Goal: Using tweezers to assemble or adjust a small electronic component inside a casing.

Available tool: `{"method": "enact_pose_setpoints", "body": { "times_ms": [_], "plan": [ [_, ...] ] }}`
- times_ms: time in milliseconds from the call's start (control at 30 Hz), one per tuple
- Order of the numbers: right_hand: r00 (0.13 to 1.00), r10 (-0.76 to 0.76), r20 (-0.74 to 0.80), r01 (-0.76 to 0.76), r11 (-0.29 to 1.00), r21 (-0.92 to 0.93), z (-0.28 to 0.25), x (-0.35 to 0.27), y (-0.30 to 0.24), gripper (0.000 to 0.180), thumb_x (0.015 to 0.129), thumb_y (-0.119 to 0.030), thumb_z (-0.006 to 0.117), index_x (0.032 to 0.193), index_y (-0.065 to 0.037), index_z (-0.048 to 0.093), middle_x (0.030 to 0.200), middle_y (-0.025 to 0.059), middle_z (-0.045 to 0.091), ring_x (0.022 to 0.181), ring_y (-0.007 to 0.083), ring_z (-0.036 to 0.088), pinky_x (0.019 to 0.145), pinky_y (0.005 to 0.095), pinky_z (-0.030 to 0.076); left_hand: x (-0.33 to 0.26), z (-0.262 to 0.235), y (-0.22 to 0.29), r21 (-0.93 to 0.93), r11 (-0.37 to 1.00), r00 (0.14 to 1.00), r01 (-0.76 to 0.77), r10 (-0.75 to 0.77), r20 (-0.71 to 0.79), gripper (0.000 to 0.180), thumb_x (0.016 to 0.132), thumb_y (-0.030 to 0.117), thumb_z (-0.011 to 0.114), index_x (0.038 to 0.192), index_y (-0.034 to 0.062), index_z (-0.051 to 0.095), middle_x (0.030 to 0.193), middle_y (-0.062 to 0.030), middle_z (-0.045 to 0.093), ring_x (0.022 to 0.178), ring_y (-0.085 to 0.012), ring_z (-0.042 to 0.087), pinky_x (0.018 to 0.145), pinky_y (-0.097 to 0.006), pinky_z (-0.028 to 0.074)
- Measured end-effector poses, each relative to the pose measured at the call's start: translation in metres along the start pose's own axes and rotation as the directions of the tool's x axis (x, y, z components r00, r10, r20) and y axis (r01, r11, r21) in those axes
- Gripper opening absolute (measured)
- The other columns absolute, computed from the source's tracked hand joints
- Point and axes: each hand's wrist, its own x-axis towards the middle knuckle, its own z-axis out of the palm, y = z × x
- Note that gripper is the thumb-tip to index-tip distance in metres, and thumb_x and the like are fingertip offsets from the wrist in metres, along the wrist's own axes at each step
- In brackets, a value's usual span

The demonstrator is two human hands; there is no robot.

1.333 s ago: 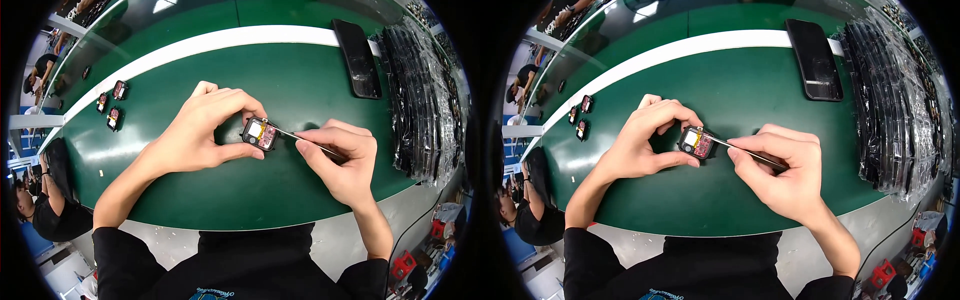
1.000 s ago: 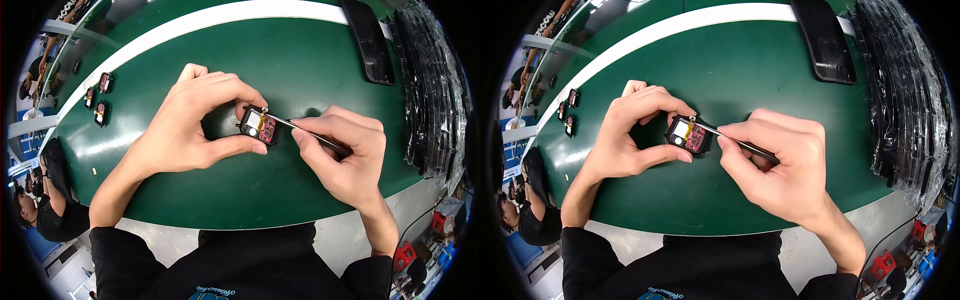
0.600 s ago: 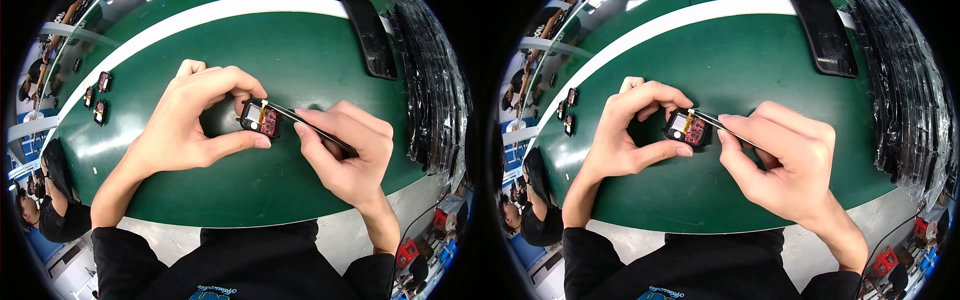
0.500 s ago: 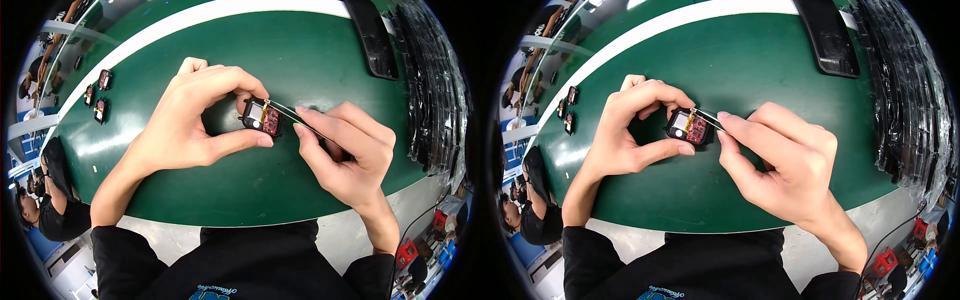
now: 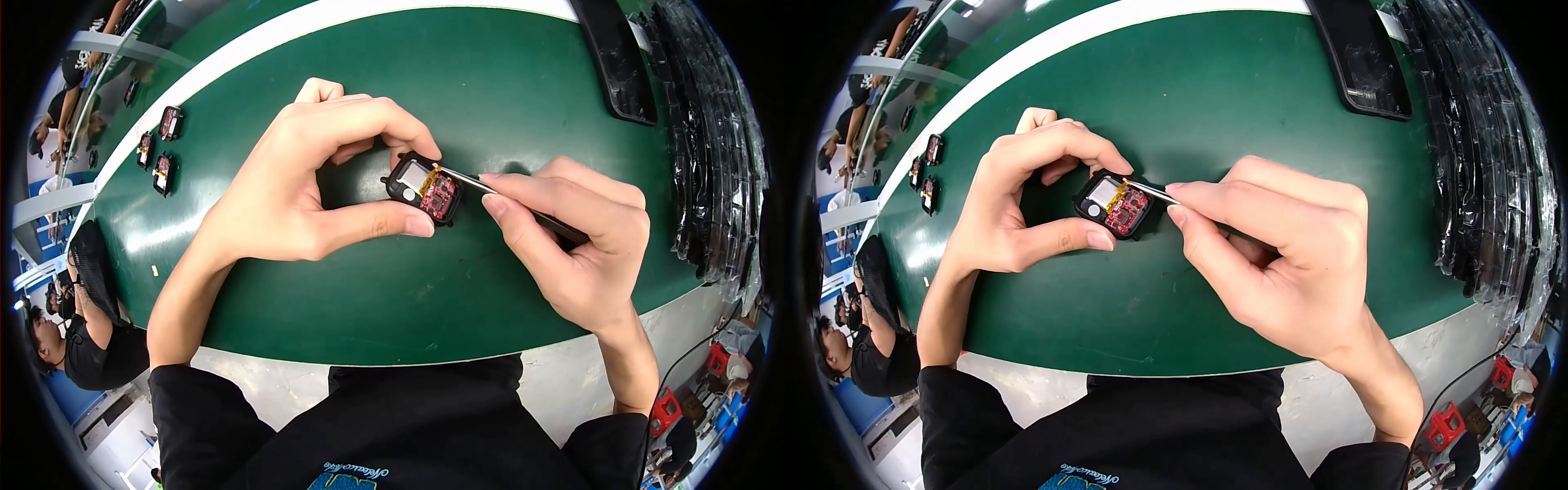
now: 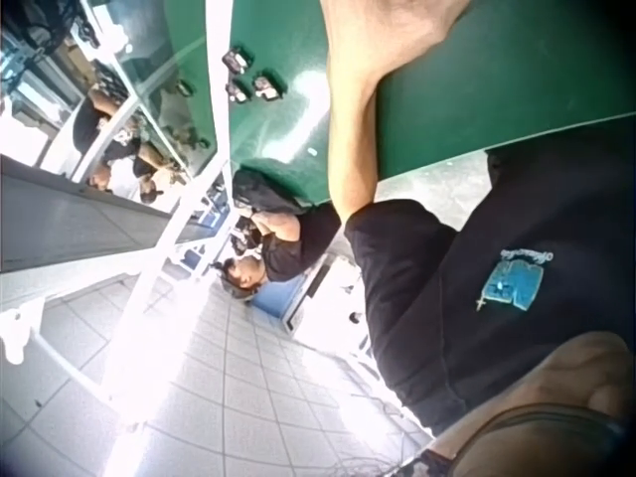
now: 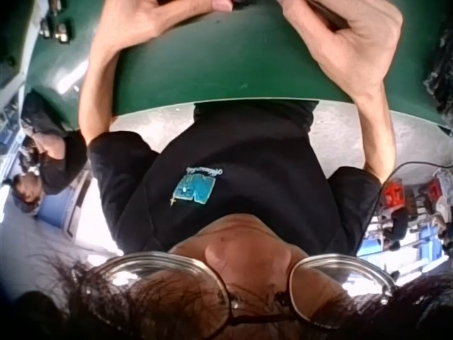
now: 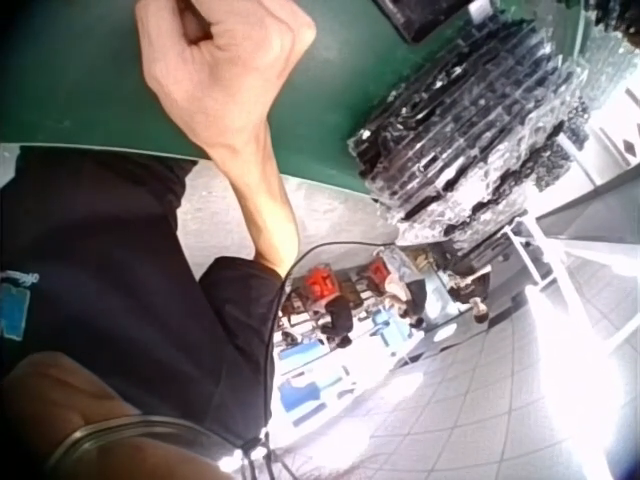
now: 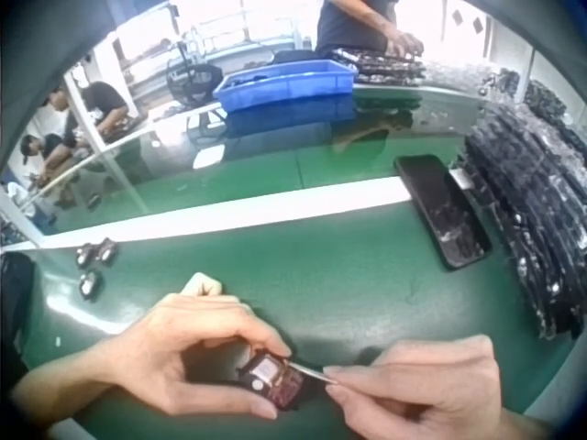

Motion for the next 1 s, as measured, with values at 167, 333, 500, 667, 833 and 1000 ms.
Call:
{"method": "enact_pose_setpoints", "body": {
  "times_ms": [167, 333, 500, 667, 833, 1000],
  "plan": [
    [0.999, 0.019, 0.028, -0.019, 1.000, 0.004, -0.0020, 0.0000, -0.0011, 0.019, 0.089, 0.008, 0.085, 0.108, 0.004, 0.087, 0.070, 0.0036, 0.066, 0.058, 0.0077, 0.053, 0.053, 0.0263, 0.033, -0.0001, -0.0033, 0.0005, 0.029, 0.999, 0.999, -0.029, 0.027, 0.045, 0.062, 0.065, 0.028, 0.104, 0.119, 0.0090, 0.081, 0.097, 0.0001, 0.074, 0.076, -0.0160, 0.043, 0.087, -0.035, 0.032],
    [0.999, 0.014, 0.037, -0.015, 1.000, 0.003, -0.0017, -0.0007, 0.0009, 0.018, 0.088, 0.008, 0.085, 0.106, 0.004, 0.087, 0.070, 0.0036, 0.066, 0.057, 0.0077, 0.053, 0.053, 0.0267, 0.033, -0.0005, -0.0025, -0.0003, 0.021, 0.999, 0.998, -0.038, 0.037, 0.055, 0.061, 0.066, 0.027, 0.104, 0.120, 0.0082, 0.081, 0.100, -0.0017, 0.077, 0.078, -0.0165, 0.048, 0.088, -0.036, 0.032],
    [0.999, 0.014, 0.047, -0.014, 1.000, 0.001, 0.0002, 0.0014, 0.0011, 0.019, 0.088, 0.008, 0.085, 0.106, 0.003, 0.087, 0.069, 0.0030, 0.066, 0.057, 0.0073, 0.052, 0.052, 0.0267, 0.033, 0.0003, -0.0021, -0.0004, 0.028, 0.998, 0.997, -0.053, 0.051, 0.058, 0.058, 0.069, 0.027, 0.102, 0.120, 0.0073, 0.081, 0.100, -0.0039, 0.079, 0.080, -0.0185, 0.054, 0.089, -0.037, 0.033],
    [0.999, 0.006, 0.040, -0.006, 1.000, 0.002, 0.0003, 0.0010, -0.0011, 0.019, 0.088, 0.008, 0.085, 0.106, 0.003, 0.088, 0.069, 0.0027, 0.066, 0.056, 0.0071, 0.052, 0.052, 0.0267, 0.032, 0.0021, -0.0030, 0.0035, 0.066, 0.993, 0.993, -0.096, 0.090, 0.080, 0.049, 0.072, 0.027, 0.100, 0.113, 0.0071, 0.081, 0.100, -0.0052, 0.080, 0.088, -0.0203, 0.068, 0.090, -0.039, 0.034],
    [0.999, -0.045, 0.015, 0.044, 0.999, 0.008, 0.0027, -0.0027, 0.0057, 0.020, 0.086, 0.008, 0.085, 0.106, 0.003, 0.088, 0.068, 0.0032, 0.065, 0.055, 0.0079, 0.053, 0.051, 0.0270, 0.033, 0.0025, -0.0009, 0.0031, 0.083, 0.992, 0.993, -0.099, 0.092, 0.079, 0.048, 0.072, 0.026, 0.099, 0.111, 0.0071, 0.080, 0.099, -0.0045, 0.080, 0.087, -0.0204, 0.069, 0.091, -0.039, 0.034],
    [0.992, -0.122, 0.021, 0.123, 0.990, -0.063, 0.0034, -0.0029, 0.0040, 0.021, 0.086, 0.009, 0.084, 0.105, 0.003, 0.088, 0.067, 0.0037, 0.064, 0.054, 0.0094, 0.053, 0.051, 0.0272, 0.034, 0.0028, -0.0005, 0.0035, 0.074, 0.992, 0.993, -0.105, 0.100, 0.067, 0.048, 0.072, 0.026, 0.099, 0.112, 0.0077, 0.081, 0.099, -0.0040, 0.080, 0.087, -0.0204, 0.069, 0.091, -0.038, 0.035]
  ]
}}
